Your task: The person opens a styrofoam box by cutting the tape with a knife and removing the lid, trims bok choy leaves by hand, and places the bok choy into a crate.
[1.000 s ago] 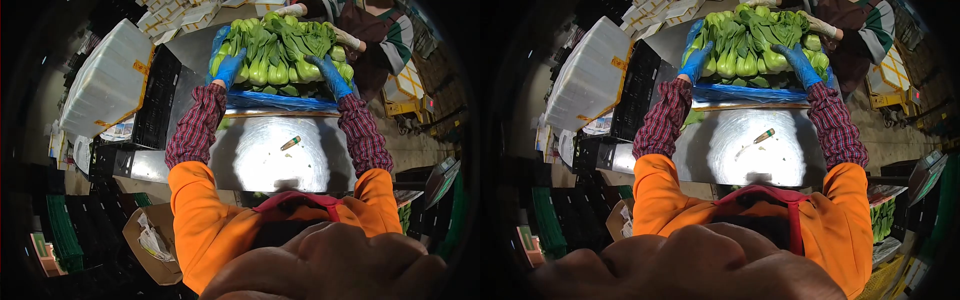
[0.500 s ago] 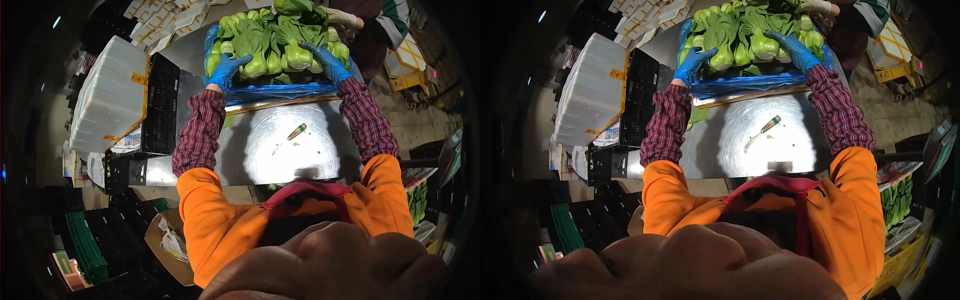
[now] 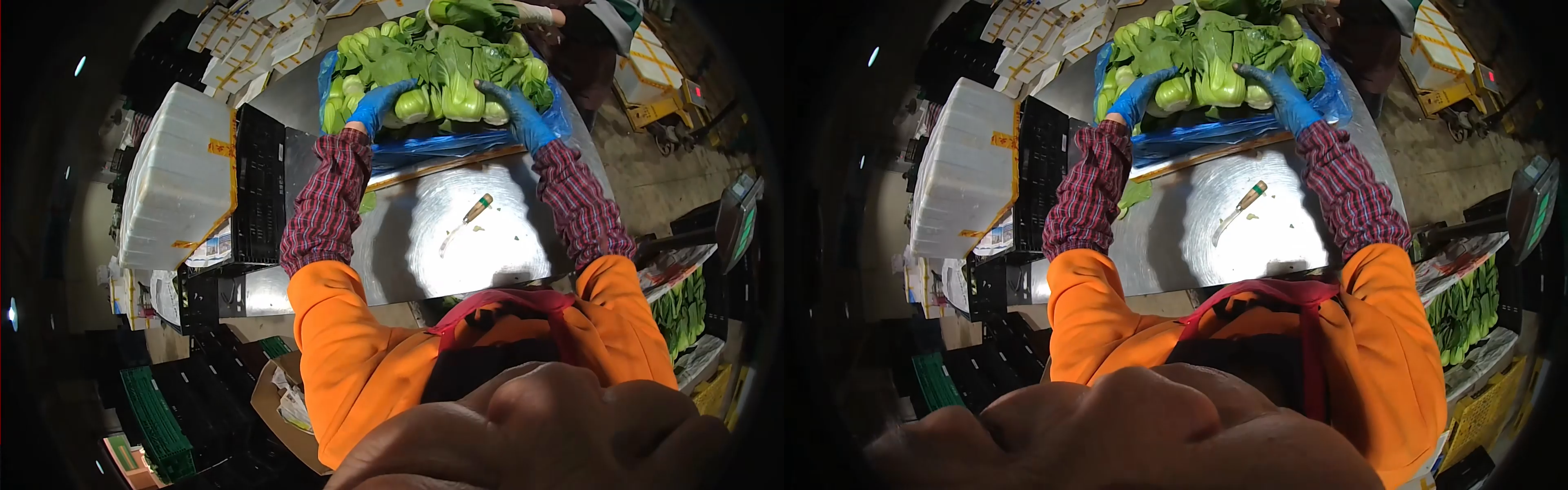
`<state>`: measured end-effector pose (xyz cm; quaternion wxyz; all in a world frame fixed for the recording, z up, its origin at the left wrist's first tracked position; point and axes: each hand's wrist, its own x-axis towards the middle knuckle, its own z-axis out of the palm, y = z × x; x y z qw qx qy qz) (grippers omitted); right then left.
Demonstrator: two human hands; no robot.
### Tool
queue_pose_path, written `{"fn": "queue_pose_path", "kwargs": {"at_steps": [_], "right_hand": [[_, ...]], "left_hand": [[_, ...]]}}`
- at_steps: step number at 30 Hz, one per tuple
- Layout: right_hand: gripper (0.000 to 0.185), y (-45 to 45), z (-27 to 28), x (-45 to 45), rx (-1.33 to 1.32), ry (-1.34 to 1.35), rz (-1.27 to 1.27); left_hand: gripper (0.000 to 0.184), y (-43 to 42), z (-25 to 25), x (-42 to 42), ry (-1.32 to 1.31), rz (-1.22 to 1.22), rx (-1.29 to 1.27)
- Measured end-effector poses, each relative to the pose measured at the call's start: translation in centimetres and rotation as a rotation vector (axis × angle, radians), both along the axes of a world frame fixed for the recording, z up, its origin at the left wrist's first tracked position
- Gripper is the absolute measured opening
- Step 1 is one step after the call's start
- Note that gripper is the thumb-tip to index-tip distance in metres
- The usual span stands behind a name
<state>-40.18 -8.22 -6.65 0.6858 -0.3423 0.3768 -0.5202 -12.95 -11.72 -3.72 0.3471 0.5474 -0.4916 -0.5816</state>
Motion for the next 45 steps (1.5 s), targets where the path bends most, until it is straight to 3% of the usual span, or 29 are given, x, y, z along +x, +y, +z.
{"fn": "queue_pose_path", "kwargs": {"at_steps": [4, 6, 9, 12, 18, 25, 30, 33, 34, 37, 40, 42, 45], "right_hand": [[0.061, 2.4, -1.3, 1.1, -0.061, -0.120, -0.085], [0.061, 3.5, -1.9, 2.3, -0.109, -0.152, -0.168], [0.061, 3.9, -2.1, 3.5, -0.222, -0.205, -0.315], [0.059, 3.6, -2.1, 4.5, -0.206, -0.227, -0.478], [0.059, 3.2, -1.3, 5.2, -0.189, -0.324, -0.440], [0.058, 1.4, 0.0, 5.3, -0.160, -0.340, -0.343], [0.057, -0.3, -0.4, 6.4, -0.291, -0.070, -0.340], [0.059, -0.6, -0.1, 6.8, -0.372, -0.013, -0.364], [0.065, -0.4, 0.2, 6.8, -0.414, 0.061, -0.334], [0.076, 1.3, 1.3, 6.8, -0.495, 0.209, -0.268], [0.084, 3.4, 3.2, 6.5, -0.795, 0.924, -0.362], [0.086, 3.9, 2.8, 6.7, -0.845, 0.953, -0.336], [0.089, 5.0, 2.7, 6.7, -0.934, 1.022, -0.262]], "left_hand": [[0.045, -3.1, -3.7, 1.4, -0.219, -0.009, -0.079], [0.045, -1.1, -2.1, 0.1, -0.294, -0.008, -0.094], [0.043, 3.0, 1.9, -2.5, -0.136, 0.017, -0.121], [0.047, 1.8, -0.1, -1.7, -0.125, 0.093, -0.212], [0.046, 4.5, 3.1, -3.3, 0.088, 0.091, -0.270], [0.035, 5.0, 6.0, -3.5, 0.506, 0.178, 0.067], [0.038, 7.6, 6.0, -2.5, 0.473, 0.158, -0.073], [0.056, 7.5, 1.2, 0.6, -0.322, -0.079, -0.847], [0.056, 7.1, -0.2, 1.3, -0.325, -0.079, -0.852], [0.061, 5.8, -4.2, 2.4, 0.797, 0.132, -0.029], [0.061, 8.0, -6.9, 1.7, 0.953, 0.120, -0.106], [0.060, 9.4, -8.9, 0.6, 1.028, 0.099, -0.130], [0.058, 10.7, -11.7, -1.3, 1.910, -0.370, -0.101]]}}
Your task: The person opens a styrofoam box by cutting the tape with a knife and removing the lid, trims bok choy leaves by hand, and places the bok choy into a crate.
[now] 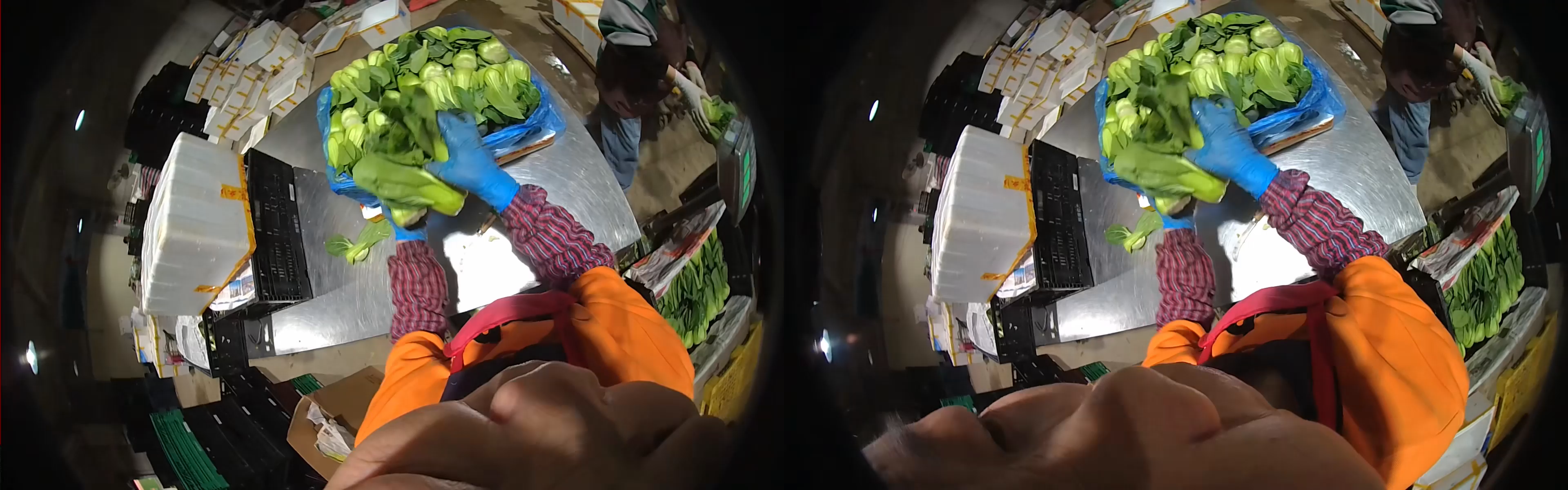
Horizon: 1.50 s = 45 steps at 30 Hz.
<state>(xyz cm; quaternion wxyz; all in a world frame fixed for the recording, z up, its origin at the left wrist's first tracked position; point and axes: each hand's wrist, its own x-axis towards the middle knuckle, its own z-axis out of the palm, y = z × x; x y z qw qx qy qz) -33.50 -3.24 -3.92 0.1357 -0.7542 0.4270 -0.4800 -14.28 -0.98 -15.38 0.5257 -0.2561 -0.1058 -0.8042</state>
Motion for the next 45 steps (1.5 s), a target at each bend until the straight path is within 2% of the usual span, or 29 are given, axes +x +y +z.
{"fn": "queue_pose_path", "kwargs": {"at_steps": [1, 5, 8, 9, 12, 13, 16, 17, 20, 21, 24, 25, 28, 29, 30, 32, 33, 34, 36, 37, 38, 41, 42, 44, 45], "right_hand": [[0.085, 1.1, 0.6, -0.3, 0.006, 0.040, 0.010], [0.077, 6.2, 0.6, -2.4, 0.014, 0.091, 0.072], [0.075, 9.5, -2.7, -4.5, 0.077, 0.040, 0.077], [0.076, 11.3, -3.3, -5.5, 0.146, 0.028, 0.047], [0.078, 13.5, -5.4, -8.1, 0.262, 0.072, 0.069], [0.080, 14.2, -6.0, -8.7, 0.301, 0.094, 0.077], [0.079, 16.5, -9.9, -9.1, 0.365, 0.068, -0.051], [0.078, 16.9, -11.5, -9.1, 0.379, 0.059, -0.110], [0.084, 17.8, -18.5, -9.7, 0.366, 0.054, -0.105], [0.087, 17.8, -20.2, -10.2, 0.343, 0.051, -0.093], [0.087, 17.5, -20.1, -10.9, 0.379, 0.024, -0.035], [0.087, 17.0, -18.9, -10.9, 0.388, 0.007, -0.008], [0.079, 16.5, -14.2, -12.3, 0.359, -0.112, 0.060], [0.076, 16.1, -13.0, -12.4, 0.348, -0.170, 0.095], [0.076, 16.0, -12.9, -12.7, 0.348, -0.169, 0.101], [0.071, 15.9, -13.3, -14.6, 0.807, -0.704, 0.125], [0.068, 16.2, -13.6, -15.7, 1.030, -0.975, 0.125], [0.068, 16.0, -14.1, -16.9, 1.035, -0.963, 0.127], [0.067, 14.8, -15.4, -18.9, 1.091, -1.183, 0.131], [0.067, 14.2, -16.3, -19.7, 1.112, -1.298, 0.134], [0.067, 13.1, -16.6, -20.5, 1.118, -1.294, 0.138], [0.069, 10.1, -17.8, -22.4, 1.055, -0.817, -0.134], [0.069, 9.6, -18.7, -22.4, 1.059, -0.820, -0.137], [0.070, 9.0, -21.4, -22.0, 0.814, -0.341, -0.212], [0.070, 8.9, -22.2, -21.9, 0.681, -0.104, -0.242]], "left_hand": [[0.058, 0.0, 0.4, -0.4, 0.001, -0.009, 0.012], [0.062, 6.4, 0.5, -4.3, -0.379, 0.301, 0.227], [0.066, 10.1, 1.0, -6.4, -0.691, 0.528, 0.399], [0.066, 11.6, 0.2, -7.0, -0.699, 0.514, 0.422], [0.064, 15.3, -5.4, -6.8, -2.101, 0.839, -0.058], [0.064, 16.3, -7.0, -6.6, -2.111, 0.795, -0.046], [0.061, 17.0, -10.3, -6.2, -1.298, 0.206, 0.406], [0.061, 17.1, -10.5, -6.6, -1.297, 0.183, 0.416], [0.043, 17.6, -8.5, -8.6, -0.877, 0.005, 0.822], [0.043, 17.6, -8.3, -8.7, -0.874, -0.001, 0.833], [0.040, 17.9, -8.0, -8.8, -0.731, -0.028, 0.784], [0.040, 17.9, -7.7, -9.1, -0.726, -0.024, 0.786], [0.043, 18.4, -7.0, -9.7, -1.045, 0.206, 0.830], [0.043, 18.5, -6.7, -9.8, -1.041, 0.213, 0.836], [0.044, 18.6, -6.4, -9.8, -1.159, 0.303, 0.778], [0.048, 19.0, -6.0, -10.2, -1.382, 0.477, 0.668], [0.048, 19.5, -6.5, -9.6, -1.376, 0.476, 0.676], [0.049, 19.7, -7.0, -8.3, -1.428, 0.404, 0.699], [0.051, 20.0, -7.7, -6.5, -1.532, 0.255, 0.740], [0.051, 20.3, -7.8, -6.3, -1.529, 0.261, 0.741], [0.051, 20.6, -7.5, -6.4, -1.466, 0.311, 0.824], [0.051, 21.3, -7.5, -6.3, -1.340, 0.406, 0.990], [0.050, 21.3, -7.9, -5.9, -1.468, 0.463, 0.989], [0.048, 21.5, -9.1, -5.0, -1.721, 0.582, 0.972], [0.048, 21.8, -9.7, -4.6, -1.721, 0.580, 0.972]]}}
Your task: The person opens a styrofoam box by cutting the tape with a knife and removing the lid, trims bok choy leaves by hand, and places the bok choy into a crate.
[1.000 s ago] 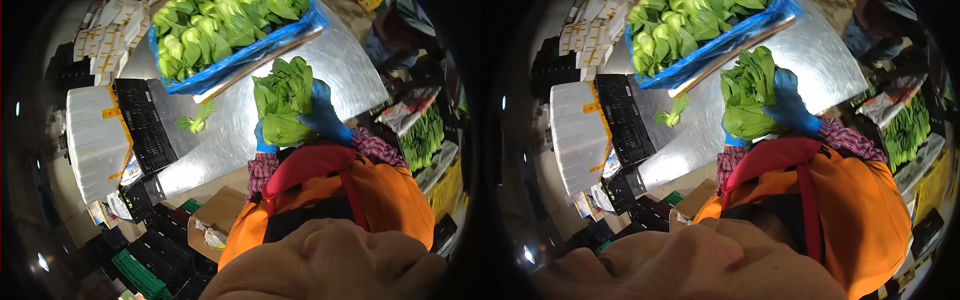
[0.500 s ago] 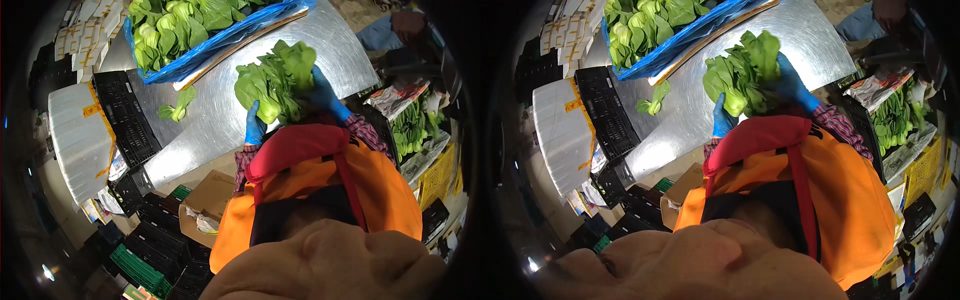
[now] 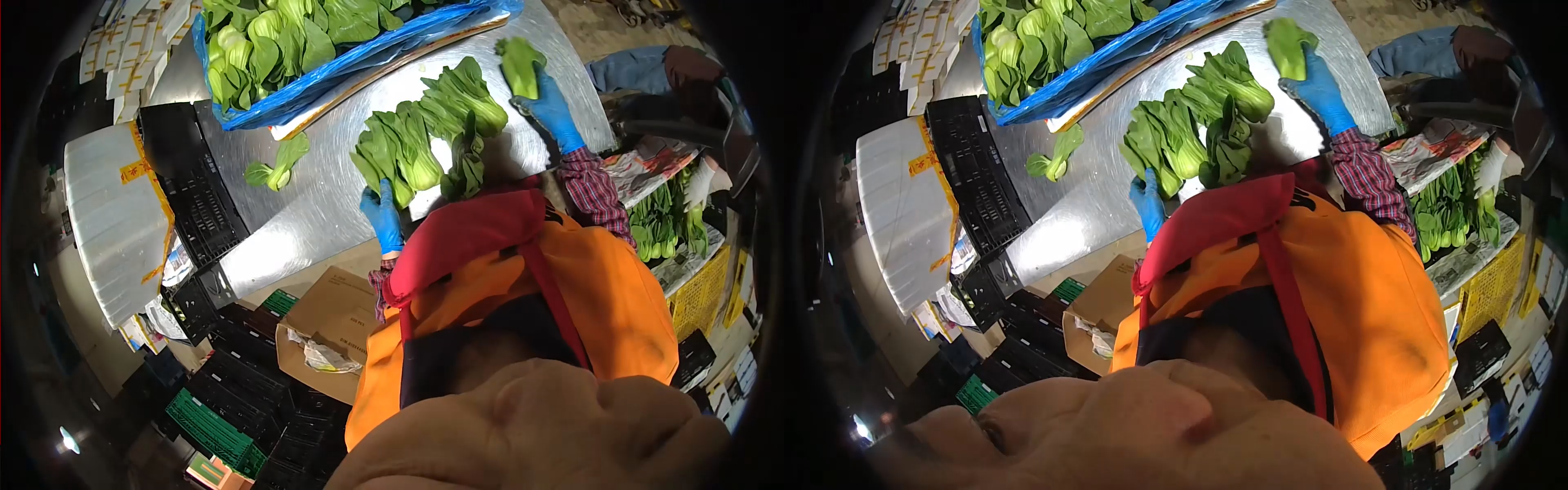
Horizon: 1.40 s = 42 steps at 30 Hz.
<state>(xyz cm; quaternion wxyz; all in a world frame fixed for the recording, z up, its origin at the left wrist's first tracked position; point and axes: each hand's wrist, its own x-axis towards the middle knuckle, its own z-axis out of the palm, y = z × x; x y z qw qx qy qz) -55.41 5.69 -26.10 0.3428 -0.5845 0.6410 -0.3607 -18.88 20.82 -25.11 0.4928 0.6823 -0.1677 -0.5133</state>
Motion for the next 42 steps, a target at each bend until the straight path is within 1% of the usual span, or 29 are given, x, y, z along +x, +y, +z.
{"fn": "queue_pose_path", "kwargs": {"at_steps": [1, 3, 4, 5, 7, 8, 9, 11, 12, 14, 15, 17, 18, 19, 20, 21, 22, 23, 25, 26, 29, 31, 34, 35, 37, 38, 39, 41, 42], "right_hand": [[0.070, 0.0, -0.1, 0.1, -0.001, 0.000, -0.001], [0.068, 0.1, -0.4, 0.8, -0.127, -0.087, 0.012], [0.068, 0.0, -0.3, 1.0, -0.188, -0.129, 0.019], [0.068, 0.2, 0.8, 1.2, -0.192, -0.128, 0.013], [0.065, 1.2, 3.4, 0.6, -0.357, 0.264, -0.021], [0.064, 1.7, 4.6, 0.7, -0.440, 0.463, -0.040], [0.064, 2.4, 5.3, 1.0, -0.450, 0.466, -0.054], [0.058, 3.7, 6.5, 1.5, -0.497, 0.385, 0.118], [0.058, 4.2, 6.0, 1.5, -0.501, 0.393, 0.104], [0.056, 5.6, 4.0, 2.0, -0.374, 0.226, 0.318], [0.056, 6.1, 3.7, 2.2, -0.375, 0.230, 0.327], [0.059, 7.3, 3.2, 3.2, -0.267, 0.279, 0.296], [0.061, 7.6, 3.2, 3.7, -0.215, 0.300, 0.278], [0.061, 7.8, 3.2, 4.0, -0.220, 0.293, 0.287], [0.065, 8.0, 3.3, 4.4, -0.164, 0.319, 0.272], [0.068, 8.3, 3.3, 4.7, -0.108, 0.347, 0.255], [0.072, 8.6, 3.3, 4.9, -0.053, 0.375, 0.237], [0.072, 9.0, 3.5, 5.1, -0.057, 0.370, 0.235], [0.077, 9.5, 4.1, 5.3, -0.058, 0.191, 0.200], [0.080, 9.6, 4.3, 5.4, -0.059, 0.103, 0.183], [0.081, 10.1, 4.0, 5.1, -0.115, 0.094, 0.188], [0.082, 10.6, 3.9, 5.2, -0.130, 0.090, 0.215], [0.083, 10.8, 4.4, 5.6, -0.044, 0.083, 0.313], [0.083, 10.7, 4.1, 5.9, -0.039, 0.085, 0.329], [0.082, 10.7, 3.3, 6.8, -0.111, 0.138, 0.342], [0.081, 10.5, 3.2, 7.3, -0.147, 0.162, 0.349], [0.081, 10.3, 3.2, 7.7, -0.144, 0.160, 0.363], [0.078, 9.5, 4.3, 8.6, -0.153, 0.309, 0.401], [0.076, 9.2, 4.5, 8.9, -0.163, 0.381, 0.417]], "left_hand": [[0.048, 0.3, -0.7, 0.4, -0.259, 0.010, 0.000], [0.049, 0.4, -1.4, 0.8, -0.782, 0.028, -0.014], [0.049, 0.3, -1.3, 0.7, -0.783, 0.024, -0.020], [0.049, 0.2, -0.5, 0.3, -0.794, 0.062, -0.068], [0.049, 0.3, 1.5, -0.6, -0.812, 0.138, -0.166], [0.049, 0.4, 2.4, -0.9, -0.809, 0.135, -0.177], [0.047, 0.8, 3.4, -1.1, -0.976, 0.065, -0.237], [0.045, 1.1, 5.3, -1.5, -1.305, -0.079, -0.355], [0.045, 1.0, 6.1, -1.9, -1.299, -0.085, -0.370], [0.049, 0.9, 7.5, -3.1, -0.821, -0.637, -0.520], [0.049, 0.5, 8.5, -4.0, -0.817, -0.628, -0.519], [0.043, -0.4, 9.5, -5.6, -0.338, -0.922, -0.155], [0.043, -0.7, 8.5, -5.9, -0.343, -0.908, -0.150], [0.043, -1.0, 6.6, -6.1, -0.328, -0.909, -0.242], [0.043, -1.1, 4.8, -6.3, -0.312, -0.914, -0.331], [0.044, -1.1, 4.2, -6.8, -0.295, -0.920, -0.421], [0.044, -0.8, 3.6, -7.4, -0.300, -0.917, -0.419], [0.042, -0.6, 3.9, -8.3, -0.356, -0.886, -0.415], [0.038, -0.5, 4.8, -9.5, -0.461, -0.820, -0.403], [0.038, -0.7, 5.3, -9.5, -0.464, -0.821, -0.404], [0.030, -1.2, 6.8, -9.0, -0.424, -0.728, -0.075], [0.028, -1.6, 6.3, -7.9, -0.390, -0.707, -0.057], [0.024, -2.1, 5.0, -7.1, -0.320, -0.670, -0.031], [0.023, -2.2, 4.6, -7.1, -0.144, -0.590, -0.058], [0.021, -2.4, 4.1, -7.0, 0.200, -0.423, -0.122], [0.021, -2.5, 4.1, -6.7, 0.201, -0.408, -0.119], [0.021, -2.6, 4.2, -6.2, 0.262, -0.376, -0.114], [0.023, -2.9, 4.9, -5.1, 0.382, -0.312, -0.109], [0.023, -2.8, 5.2, -4.6, 0.376, -0.300, -0.113]]}}
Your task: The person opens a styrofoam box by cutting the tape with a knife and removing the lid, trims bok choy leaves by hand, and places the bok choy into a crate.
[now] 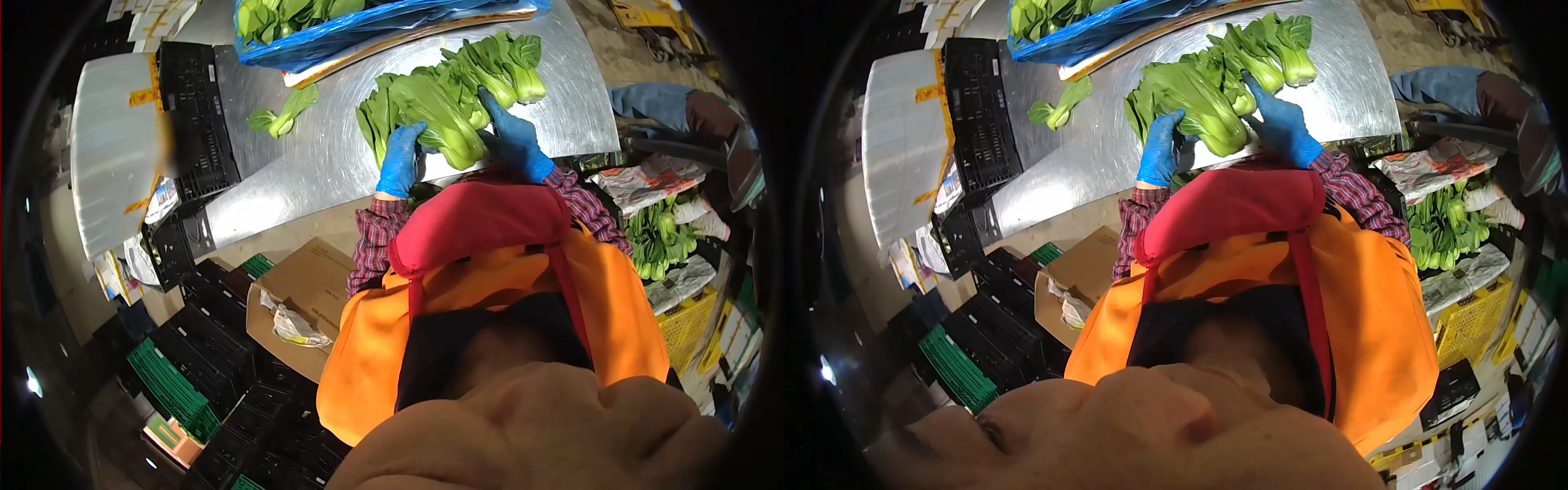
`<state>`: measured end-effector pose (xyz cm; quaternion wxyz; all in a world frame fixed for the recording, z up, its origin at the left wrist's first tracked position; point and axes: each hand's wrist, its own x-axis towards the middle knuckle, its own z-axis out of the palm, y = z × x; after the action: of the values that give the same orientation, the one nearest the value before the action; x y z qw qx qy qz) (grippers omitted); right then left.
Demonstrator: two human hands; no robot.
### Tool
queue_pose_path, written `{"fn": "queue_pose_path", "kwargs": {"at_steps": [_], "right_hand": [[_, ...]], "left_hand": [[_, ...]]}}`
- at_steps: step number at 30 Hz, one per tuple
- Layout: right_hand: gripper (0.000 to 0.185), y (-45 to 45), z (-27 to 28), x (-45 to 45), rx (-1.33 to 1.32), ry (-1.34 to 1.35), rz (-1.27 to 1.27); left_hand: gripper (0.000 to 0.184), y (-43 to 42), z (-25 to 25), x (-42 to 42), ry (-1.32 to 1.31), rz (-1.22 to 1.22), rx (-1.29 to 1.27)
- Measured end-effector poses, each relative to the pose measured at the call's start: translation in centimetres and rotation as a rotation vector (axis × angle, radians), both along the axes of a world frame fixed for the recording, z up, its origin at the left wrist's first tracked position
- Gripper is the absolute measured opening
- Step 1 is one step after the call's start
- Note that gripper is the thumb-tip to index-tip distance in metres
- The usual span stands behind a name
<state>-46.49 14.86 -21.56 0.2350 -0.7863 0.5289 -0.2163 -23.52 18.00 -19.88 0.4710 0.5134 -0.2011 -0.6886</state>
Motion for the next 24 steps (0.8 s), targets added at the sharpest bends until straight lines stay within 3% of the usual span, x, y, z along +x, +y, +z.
{"fn": "queue_pose_path", "kwargs": {"at_steps": [3, 4, 7, 13, 16, 17, 20, 23, 24], "right_hand": [[0.072, -0.5, -1.1, 1.0, -0.072, 0.069, 0.013], [0.071, -0.8, -1.3, 1.5, -0.107, 0.100, 0.018], [0.069, -0.6, -1.4, 2.6, -0.051, 0.063, 0.075], [0.064, 0.0, -0.1, 3.3, 0.198, 0.028, 0.135], [0.048, 0.0, -0.6, 2.4, 0.194, -0.319, 0.098], [0.048, 0.0, -0.3, 2.3, 0.194, -0.314, 0.094], [0.031, -0.6, 0.8, 2.2, 0.513, -0.741, -0.045], [0.023, -2.2, 7.0, 3.7, 0.474, -0.940, -0.019], [0.022, -3.0, 9.1, 4.2, 0.257, -0.864, 0.028]], "left_hand": [[0.035, 0.1, 1.3, 1.5, 0.294, 0.178, -0.050], [0.035, 0.0, 1.8, 2.0, 0.282, 0.195, -0.063], [0.045, -0.4, 3.3, 4.1, 0.688, 0.325, -0.089], [0.049, 0.1, 1.8, 7.1, 0.703, 0.322, -0.157], [0.052, 0.4, 0.9, 6.4, 0.833, 0.313, -0.117], [0.054, 0.4, 0.7, 6.0, 0.925, 0.305, -0.131], [0.059, 0.5, 0.4, 5.4, 1.113, 0.297, -0.168], [0.063, 0.4, 1.2, 4.9, 1.087, 0.071, -0.121], [0.063, 0.2, 1.7, 4.5, 1.091, 0.057, -0.114]]}}
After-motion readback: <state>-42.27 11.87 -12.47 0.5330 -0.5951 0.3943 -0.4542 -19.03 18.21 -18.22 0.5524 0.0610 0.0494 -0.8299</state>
